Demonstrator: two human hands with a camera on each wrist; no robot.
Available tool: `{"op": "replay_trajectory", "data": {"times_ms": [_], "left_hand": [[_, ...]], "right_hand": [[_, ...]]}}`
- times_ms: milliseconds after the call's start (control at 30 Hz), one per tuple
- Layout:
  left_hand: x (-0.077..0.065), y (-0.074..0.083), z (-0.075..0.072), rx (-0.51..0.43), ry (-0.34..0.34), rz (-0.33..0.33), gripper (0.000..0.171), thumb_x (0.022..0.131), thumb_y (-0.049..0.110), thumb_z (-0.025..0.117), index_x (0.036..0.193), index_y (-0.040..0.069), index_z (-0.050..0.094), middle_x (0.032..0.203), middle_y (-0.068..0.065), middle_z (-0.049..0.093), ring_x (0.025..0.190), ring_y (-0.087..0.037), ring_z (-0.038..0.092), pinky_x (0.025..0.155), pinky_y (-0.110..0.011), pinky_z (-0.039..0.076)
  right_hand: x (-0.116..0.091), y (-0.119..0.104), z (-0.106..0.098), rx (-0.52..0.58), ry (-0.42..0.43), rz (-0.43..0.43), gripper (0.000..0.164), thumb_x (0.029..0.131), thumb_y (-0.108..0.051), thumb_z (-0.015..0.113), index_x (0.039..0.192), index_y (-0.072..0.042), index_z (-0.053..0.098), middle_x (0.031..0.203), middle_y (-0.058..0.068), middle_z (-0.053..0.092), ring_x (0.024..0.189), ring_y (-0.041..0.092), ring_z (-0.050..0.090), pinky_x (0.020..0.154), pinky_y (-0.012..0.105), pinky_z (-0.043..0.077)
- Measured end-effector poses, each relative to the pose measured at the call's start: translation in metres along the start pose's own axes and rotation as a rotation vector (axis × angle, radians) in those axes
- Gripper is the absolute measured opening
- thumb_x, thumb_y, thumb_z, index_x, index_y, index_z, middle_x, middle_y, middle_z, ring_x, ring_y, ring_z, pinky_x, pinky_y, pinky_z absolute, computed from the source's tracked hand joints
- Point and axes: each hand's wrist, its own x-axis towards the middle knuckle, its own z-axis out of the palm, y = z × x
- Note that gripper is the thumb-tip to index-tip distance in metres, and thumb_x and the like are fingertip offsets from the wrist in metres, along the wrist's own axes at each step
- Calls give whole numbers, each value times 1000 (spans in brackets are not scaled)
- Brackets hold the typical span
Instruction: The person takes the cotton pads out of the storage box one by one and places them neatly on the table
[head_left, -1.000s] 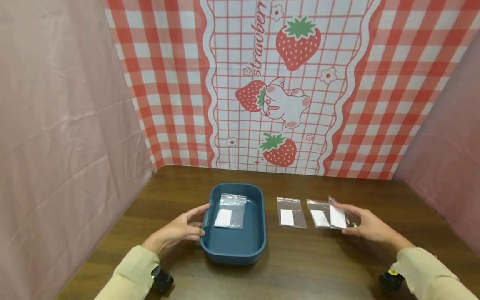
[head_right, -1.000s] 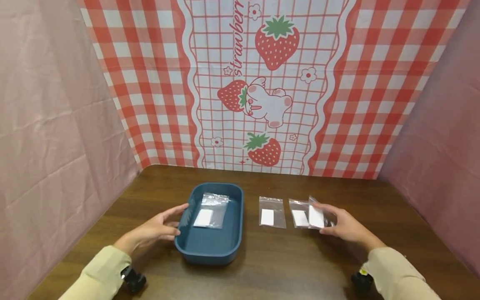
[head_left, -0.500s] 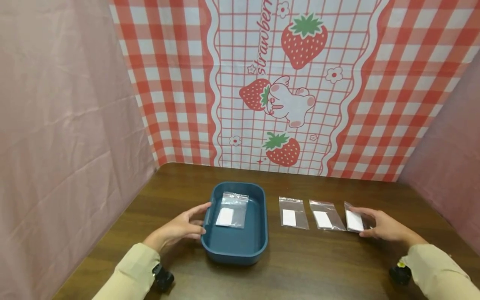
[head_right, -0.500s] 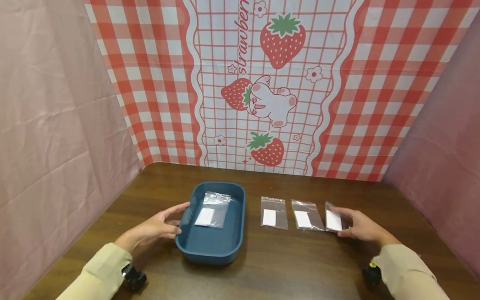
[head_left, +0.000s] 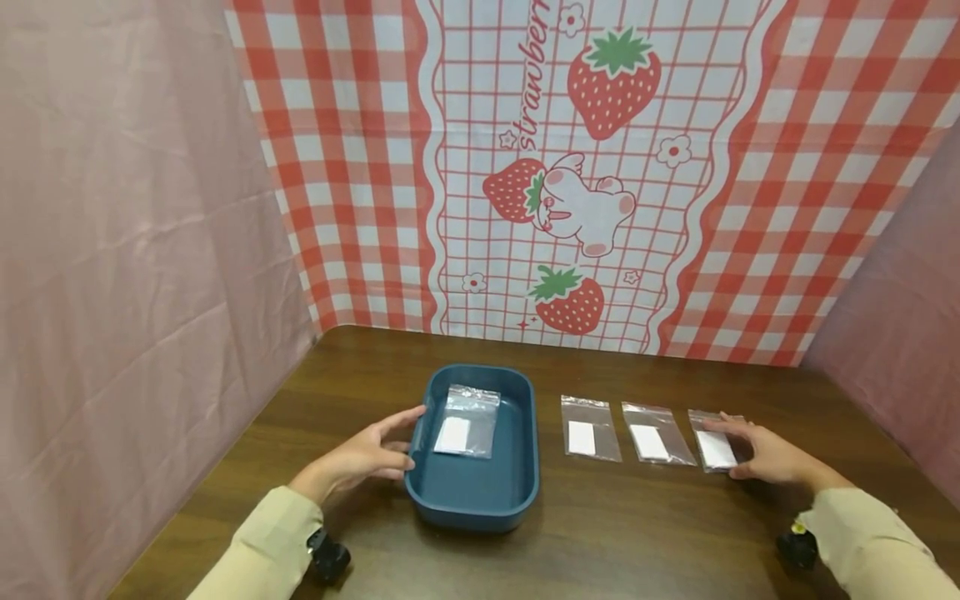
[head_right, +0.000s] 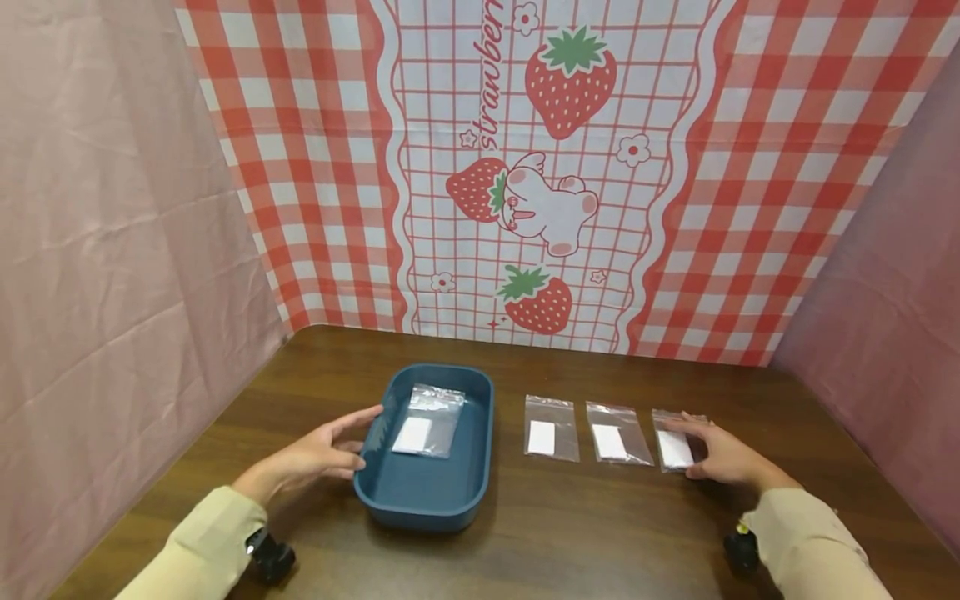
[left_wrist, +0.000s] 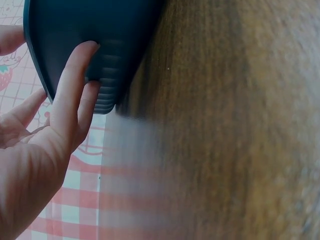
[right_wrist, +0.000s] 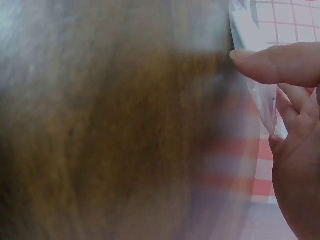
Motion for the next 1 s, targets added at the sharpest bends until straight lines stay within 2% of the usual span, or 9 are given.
{"op": "replay_trajectory", "data": {"times_ms": [67,133,267,367,533,667,767,867,1000], "left_hand": [[0,0,0,-2,1,-1,81,80,-7,60,148,5,18,132,-35,37,109,-37,53,78,-42,52],[0,0,1,-8,2,-1,81,79,-7,60,148,5,18,133,-35,37,109,-38,53,78,-42,52],[0,0,1,-14,-4,6,81,80,-7,60,148,5,19,135,-34,34,111,-39,51,79,-44,51],[0,1,1,-14,-2,2,80,80,-6,61,148,6,20,136,-34,34,112,-39,51,80,-44,51],[0,1,1,3,5,13,80,79,-6,61,148,6,21,141,-30,28,114,-39,49,79,-43,51],[1,0,1,1,4,18,80,79,-6,61,148,6,21,143,-29,25,114,-38,50,79,-43,51],[1,-1,0,-10,-5,13,80,80,-7,60,148,5,19,140,-32,29,113,-39,50,80,-44,51],[2,-2,0,-11,-12,11,81,80,-7,60,148,5,18,138,-34,31,113,-39,50,80,-44,51],[1,-1,0,-6,-11,5,82,79,-6,61,148,5,18,137,-34,32,112,-39,51,80,-44,51]], "right_hand": [[-2,0,0,21,12,-3,69,62,-6,76,127,-6,54,133,41,32,123,58,23,84,76,19],[-4,0,1,19,27,-21,68,63,-6,76,128,-7,54,143,20,32,135,31,21,85,73,23],[-7,-1,4,4,79,-89,65,65,-7,78,126,-3,55,134,-16,34,121,-17,16,102,32,29],[-8,-5,6,-14,123,-114,63,66,-8,79,124,1,55,131,-4,47,119,-17,21,89,4,21],[-8,-20,9,-28,164,22,63,70,-15,80,124,4,54,123,27,53,114,-4,39,80,9,35],[-9,-35,14,12,201,157,64,74,-18,78,126,6,51,125,32,48,107,25,53,73,15,42],[-10,-45,20,29,249,215,63,76,-18,77,127,8,50,125,34,47,105,39,51,72,14,41],[-11,-53,27,27,313,243,60,77,-17,75,126,8,51,122,32,51,102,35,54,72,11,40],[-10,-64,38,89,402,255,56,78,-14,75,124,9,52,118,31,54,95,8,56,73,10,42]]}}
